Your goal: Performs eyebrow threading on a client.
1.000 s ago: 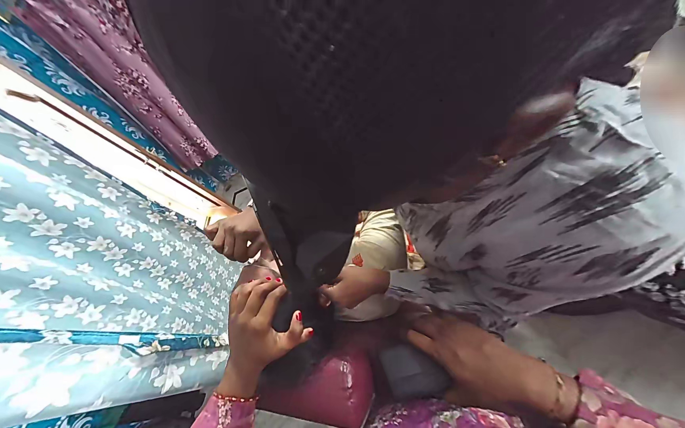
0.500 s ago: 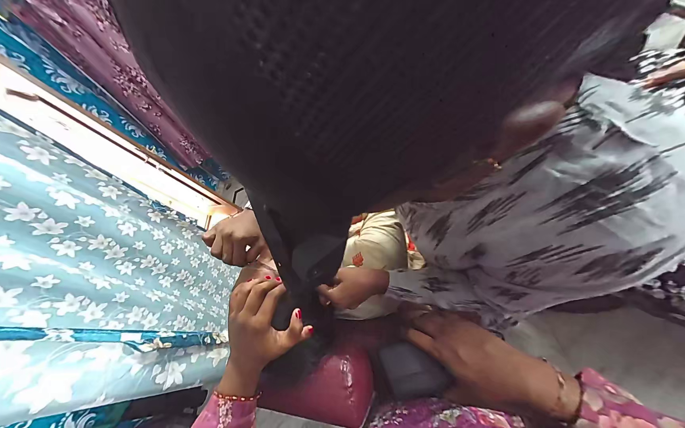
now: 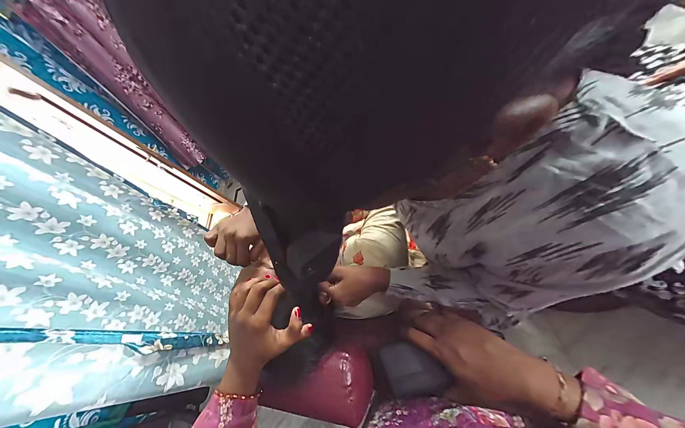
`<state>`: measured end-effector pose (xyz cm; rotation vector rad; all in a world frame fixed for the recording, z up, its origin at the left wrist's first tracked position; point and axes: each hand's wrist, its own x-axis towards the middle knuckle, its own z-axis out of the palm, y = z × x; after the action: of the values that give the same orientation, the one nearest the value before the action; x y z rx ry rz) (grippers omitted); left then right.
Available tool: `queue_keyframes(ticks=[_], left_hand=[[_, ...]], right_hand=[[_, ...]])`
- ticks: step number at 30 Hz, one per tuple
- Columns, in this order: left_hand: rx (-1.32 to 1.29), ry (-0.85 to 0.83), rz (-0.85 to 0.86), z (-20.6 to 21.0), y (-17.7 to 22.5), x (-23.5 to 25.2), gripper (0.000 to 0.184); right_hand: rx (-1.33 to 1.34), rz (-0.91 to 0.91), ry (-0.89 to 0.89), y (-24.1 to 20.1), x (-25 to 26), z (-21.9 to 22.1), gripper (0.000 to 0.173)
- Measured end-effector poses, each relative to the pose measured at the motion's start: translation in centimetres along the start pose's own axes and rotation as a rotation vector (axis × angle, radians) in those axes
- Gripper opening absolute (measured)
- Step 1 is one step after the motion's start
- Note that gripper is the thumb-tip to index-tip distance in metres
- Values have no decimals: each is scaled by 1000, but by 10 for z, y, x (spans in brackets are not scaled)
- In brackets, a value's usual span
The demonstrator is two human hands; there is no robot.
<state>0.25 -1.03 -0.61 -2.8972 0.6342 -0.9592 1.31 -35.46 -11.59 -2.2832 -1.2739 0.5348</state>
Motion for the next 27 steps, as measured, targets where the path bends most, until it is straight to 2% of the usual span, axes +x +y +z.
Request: queue_keyframes(ticks=[13, 22, 27], left_hand=[[-4, -6, -24, 0, -1, -1, 75], [-13, -11, -28, -1, -5, -4, 74], [-24, -13, -34, -2, -5, -4, 73]], right_hand=[[-1, 10, -17, 2, 0, 1, 89], [-25, -22, 56, 2, -1, 4, 87], [0, -9, 22, 1, 0, 2, 87]])
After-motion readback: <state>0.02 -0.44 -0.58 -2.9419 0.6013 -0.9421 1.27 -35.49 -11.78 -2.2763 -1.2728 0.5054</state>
